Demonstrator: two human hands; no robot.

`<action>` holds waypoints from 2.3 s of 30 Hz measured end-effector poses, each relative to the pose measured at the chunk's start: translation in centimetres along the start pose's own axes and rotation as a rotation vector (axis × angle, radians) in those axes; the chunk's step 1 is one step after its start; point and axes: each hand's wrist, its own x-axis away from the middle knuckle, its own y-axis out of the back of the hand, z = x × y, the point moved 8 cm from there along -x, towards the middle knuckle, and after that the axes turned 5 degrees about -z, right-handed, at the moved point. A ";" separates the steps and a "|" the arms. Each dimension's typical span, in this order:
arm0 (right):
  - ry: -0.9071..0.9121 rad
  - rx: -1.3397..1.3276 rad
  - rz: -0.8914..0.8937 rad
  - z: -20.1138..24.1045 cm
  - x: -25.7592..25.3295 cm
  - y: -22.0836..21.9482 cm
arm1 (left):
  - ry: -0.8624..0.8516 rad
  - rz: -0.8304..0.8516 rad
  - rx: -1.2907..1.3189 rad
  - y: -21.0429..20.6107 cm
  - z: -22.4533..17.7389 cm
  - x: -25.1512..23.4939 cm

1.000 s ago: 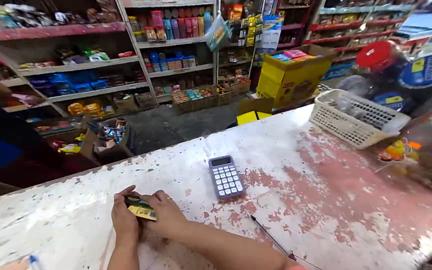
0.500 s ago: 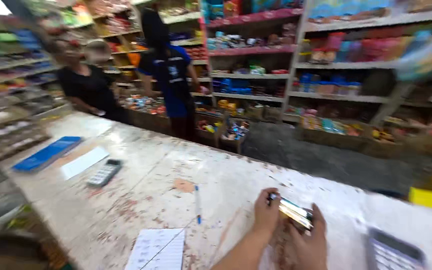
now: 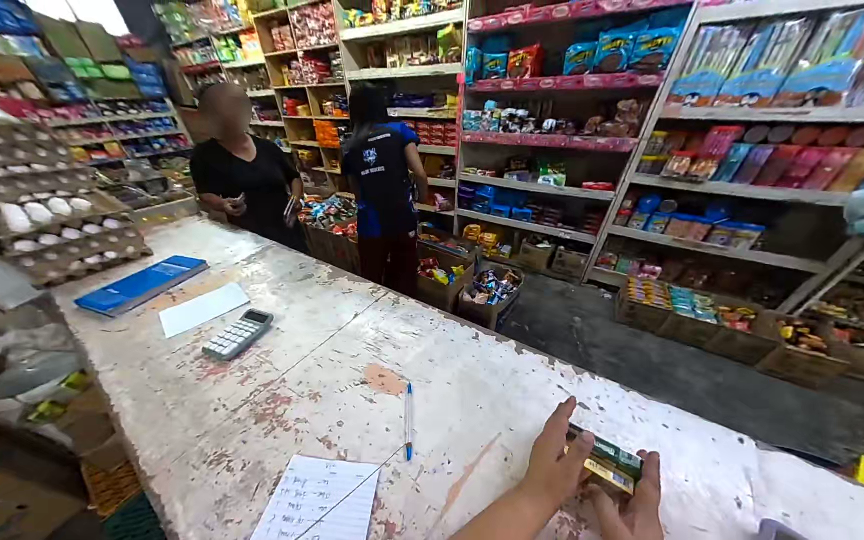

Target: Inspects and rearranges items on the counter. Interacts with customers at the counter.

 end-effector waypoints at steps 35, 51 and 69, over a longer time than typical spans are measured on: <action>0.050 0.359 -0.028 0.5 -0.3 0.5 | 0.153 -0.266 0.113 2.5 1.9 -0.6; 0.224 0.396 -0.404 1.0 -0.7 3.6 | 0.197 -1.018 0.757 13.8 0.5 -0.6; 0.588 0.452 -0.289 3.6 0.9 1.4 | 0.277 -1.060 0.682 18.9 -1.3 -0.7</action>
